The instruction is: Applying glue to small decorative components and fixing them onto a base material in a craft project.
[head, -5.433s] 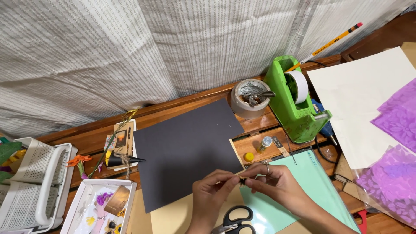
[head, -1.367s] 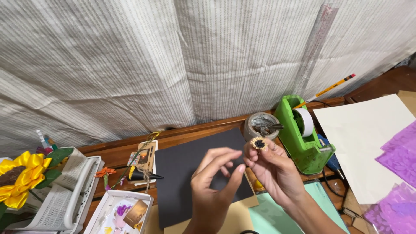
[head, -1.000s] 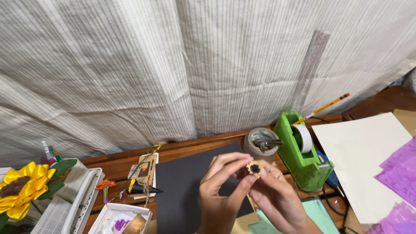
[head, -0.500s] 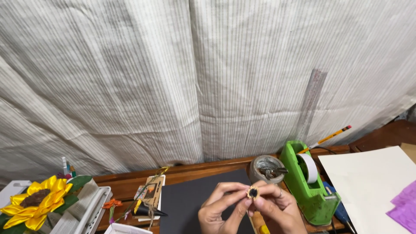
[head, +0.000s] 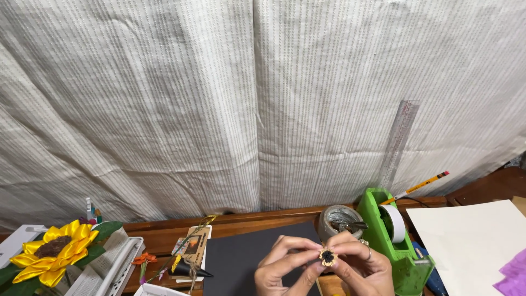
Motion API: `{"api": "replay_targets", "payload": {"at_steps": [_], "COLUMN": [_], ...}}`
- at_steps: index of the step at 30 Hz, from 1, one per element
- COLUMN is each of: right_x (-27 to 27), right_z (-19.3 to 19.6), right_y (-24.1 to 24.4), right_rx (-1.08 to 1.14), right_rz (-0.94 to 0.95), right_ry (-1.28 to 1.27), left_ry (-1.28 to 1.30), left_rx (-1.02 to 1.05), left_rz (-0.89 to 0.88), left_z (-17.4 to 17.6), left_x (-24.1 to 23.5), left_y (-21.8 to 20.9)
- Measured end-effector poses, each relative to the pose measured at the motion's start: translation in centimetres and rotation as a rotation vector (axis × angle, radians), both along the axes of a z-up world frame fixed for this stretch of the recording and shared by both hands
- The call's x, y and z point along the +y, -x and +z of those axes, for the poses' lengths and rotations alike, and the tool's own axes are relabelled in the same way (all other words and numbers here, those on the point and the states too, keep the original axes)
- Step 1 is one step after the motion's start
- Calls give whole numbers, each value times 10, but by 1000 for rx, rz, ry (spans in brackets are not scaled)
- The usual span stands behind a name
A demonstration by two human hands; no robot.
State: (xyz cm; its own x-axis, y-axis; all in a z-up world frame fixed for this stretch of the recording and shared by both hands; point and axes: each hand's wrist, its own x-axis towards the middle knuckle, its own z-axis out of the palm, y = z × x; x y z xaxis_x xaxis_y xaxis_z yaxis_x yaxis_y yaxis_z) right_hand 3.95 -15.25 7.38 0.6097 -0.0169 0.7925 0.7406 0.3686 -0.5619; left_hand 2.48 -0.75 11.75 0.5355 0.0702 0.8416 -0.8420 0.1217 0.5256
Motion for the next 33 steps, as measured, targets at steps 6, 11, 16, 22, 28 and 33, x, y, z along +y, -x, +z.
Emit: {"api": "replay_targets", "payload": {"at_steps": [6,11,16,22,28,33], "right_x": [-1,-2,0,3,6,12], "right_z": [8,11,19,22,23,31], "right_y": [7,6,11,15,14,20], "right_rx": [17,-41,9,-31,-74,-8], "right_rz": [-194,-203,-247,-386,-388,-465], "right_ry": [123,154,179,227,261,228], "left_ry": [-40,18,-38,-59,-58,-87], "left_rx": [-80,-152,-73,-74,-59,-69], "left_rz": [72,106,80,38,90,96], "left_z": [7,0,1,0,-3,0], "left_x": [3,-1,4,7,6,5], "left_y": [0,-3,-2,-3,-5,-3]}}
